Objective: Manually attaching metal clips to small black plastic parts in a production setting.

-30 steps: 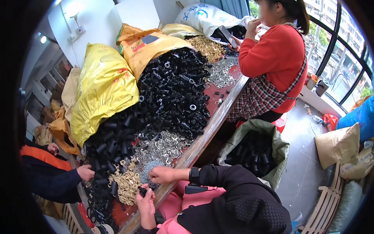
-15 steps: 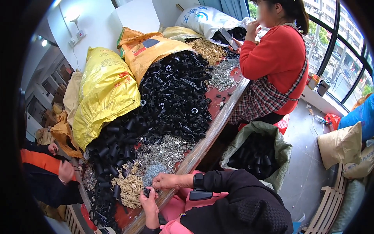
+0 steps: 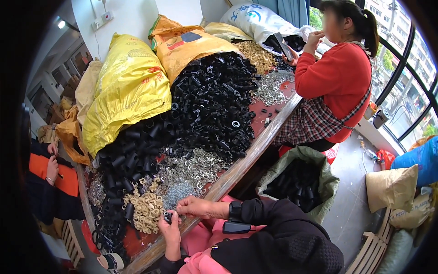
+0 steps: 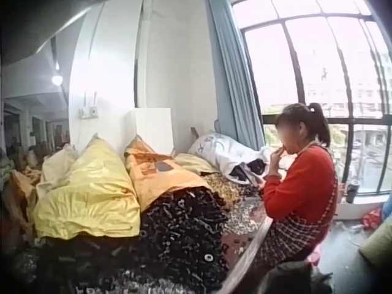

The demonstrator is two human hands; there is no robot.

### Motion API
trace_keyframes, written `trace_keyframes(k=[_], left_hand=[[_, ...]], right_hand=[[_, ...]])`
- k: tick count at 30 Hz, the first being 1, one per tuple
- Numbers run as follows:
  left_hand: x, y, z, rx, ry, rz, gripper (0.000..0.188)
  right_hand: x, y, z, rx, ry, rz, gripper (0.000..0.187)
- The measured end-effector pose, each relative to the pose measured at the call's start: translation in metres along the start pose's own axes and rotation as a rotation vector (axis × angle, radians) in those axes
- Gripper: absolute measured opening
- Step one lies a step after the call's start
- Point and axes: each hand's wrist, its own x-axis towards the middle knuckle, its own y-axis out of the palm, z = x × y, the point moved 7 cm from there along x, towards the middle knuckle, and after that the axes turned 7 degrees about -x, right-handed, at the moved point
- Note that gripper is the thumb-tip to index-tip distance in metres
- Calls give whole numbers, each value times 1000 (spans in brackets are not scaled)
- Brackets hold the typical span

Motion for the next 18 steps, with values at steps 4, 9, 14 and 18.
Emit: trace_keyframes(k=[4,9,14,18], left_hand=[[0,-1,2,-8,-20,2,9],[-8,18,4,-469,-301,51,12],[-21,38,5,-732,-469,121,14],[-33,49,2,-611,-455,106,15]], right_hand=[[1,-2,1,-82,-4,-50,19],[-15,9,26,-168,-236,25,17],[-42,6,50,-896,-593,-103,15],[-68,12,66,-1163,-768,-191,16]])
